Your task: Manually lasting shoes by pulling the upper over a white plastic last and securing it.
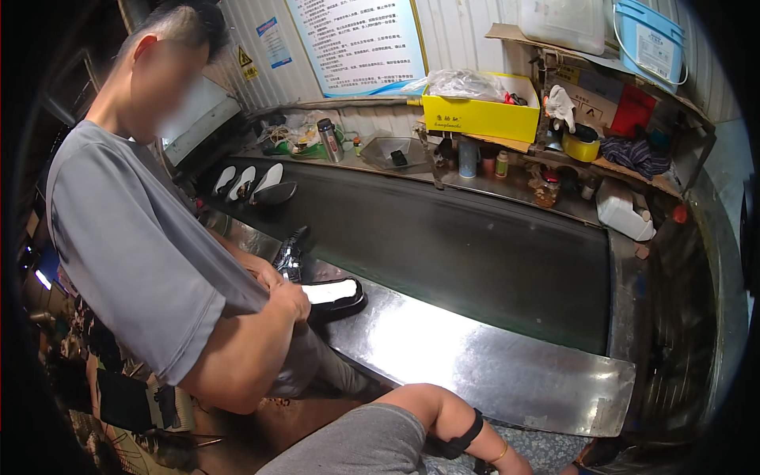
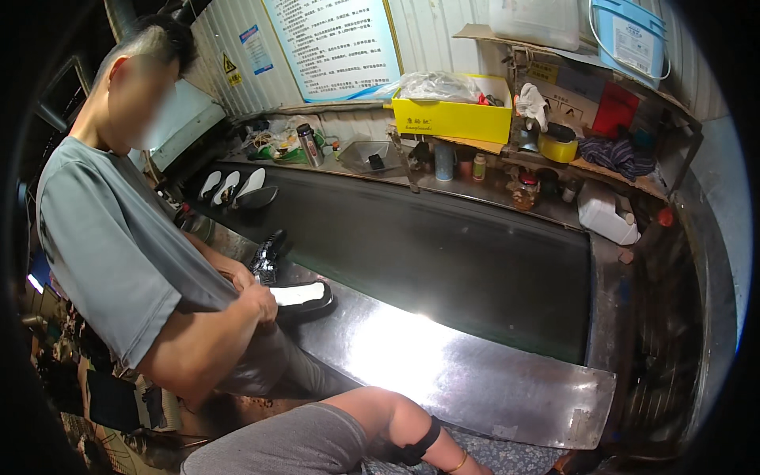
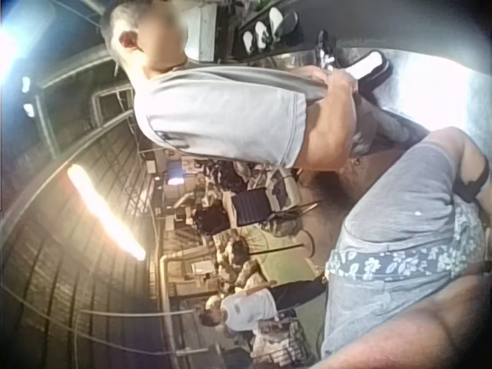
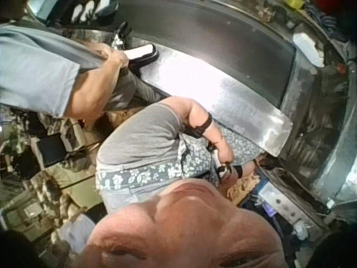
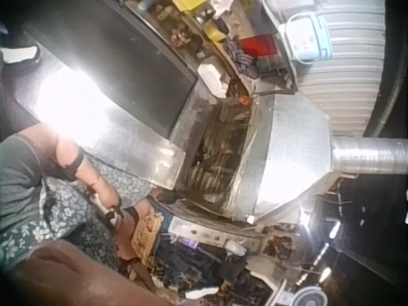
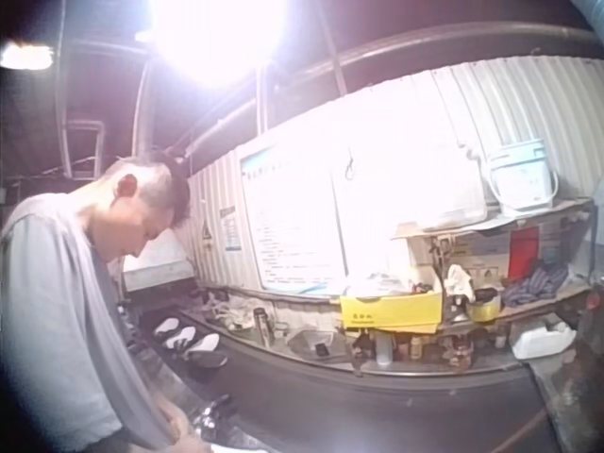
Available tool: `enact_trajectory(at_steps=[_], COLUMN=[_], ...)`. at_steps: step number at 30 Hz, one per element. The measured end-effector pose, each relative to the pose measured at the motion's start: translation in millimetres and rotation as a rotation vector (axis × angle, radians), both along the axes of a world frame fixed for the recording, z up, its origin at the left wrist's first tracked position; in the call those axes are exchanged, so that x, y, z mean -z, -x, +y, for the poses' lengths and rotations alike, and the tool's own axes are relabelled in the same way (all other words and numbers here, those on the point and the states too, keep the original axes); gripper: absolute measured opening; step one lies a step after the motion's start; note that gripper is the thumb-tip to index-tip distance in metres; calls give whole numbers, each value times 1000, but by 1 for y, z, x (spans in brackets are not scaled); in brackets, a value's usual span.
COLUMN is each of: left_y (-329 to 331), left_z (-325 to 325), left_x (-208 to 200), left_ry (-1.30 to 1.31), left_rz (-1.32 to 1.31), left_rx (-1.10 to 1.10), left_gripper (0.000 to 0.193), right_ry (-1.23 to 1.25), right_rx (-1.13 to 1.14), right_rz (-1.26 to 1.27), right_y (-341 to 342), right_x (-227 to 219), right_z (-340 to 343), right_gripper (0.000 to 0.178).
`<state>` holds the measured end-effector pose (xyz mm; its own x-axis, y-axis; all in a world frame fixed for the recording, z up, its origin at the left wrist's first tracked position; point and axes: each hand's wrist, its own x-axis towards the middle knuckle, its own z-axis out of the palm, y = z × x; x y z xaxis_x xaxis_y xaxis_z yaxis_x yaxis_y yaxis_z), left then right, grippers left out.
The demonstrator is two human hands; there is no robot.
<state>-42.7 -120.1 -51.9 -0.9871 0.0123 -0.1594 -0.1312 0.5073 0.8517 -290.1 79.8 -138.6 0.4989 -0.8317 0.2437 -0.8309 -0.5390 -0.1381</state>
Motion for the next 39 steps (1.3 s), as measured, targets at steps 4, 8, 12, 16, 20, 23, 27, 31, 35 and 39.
enact_trajectory(at_steps=[4, 8, 12, 16, 20, 23, 27, 31, 35, 39], left_y=[-4, 7, 7, 6, 8, 5, 14, 11, 9, 7], left_z=[-3, 0, -3, -3, -5, -3, -4, -3, -3, -6], left_x=[-7, 11, 7, 6, -8, 4, 23, 13, 15, 12], left_ry=[10, -2, 47, 38, 8, -21, 37, 6, 21, 7], left_rz=[-36, -24, 40, 24, 35, 48, 82, 66, 87, 62], left_rx=[-7, 17, 56, 29, 57, 23, 86, 33, 20, 40], left_gripper=[38, 35, 34, 36, 37, 38, 37, 36, 35, 35], right_ry=[37, 100, 179, 239, 284, 292, -107, -112, -98, -83], right_rx=[-30, -70, -100, -124, -114, -143, 258, 266, 262, 261], right_rz=[27, 26, 30, 42, 90, 95, -339, -301, -275, -266], right_y=[21, 23, 34, 51, 73, 17, -58, -59, -64, -66], right_x=[30, 67, 104, 134, 144, 67, -83, -90, -92, -92], right_z=[11, 1, -11, -14, 1, -16, -48, -47, -48, -51], right_gripper=[32, 31, 31, 31, 30, 30, 28, 28, 28, 28])
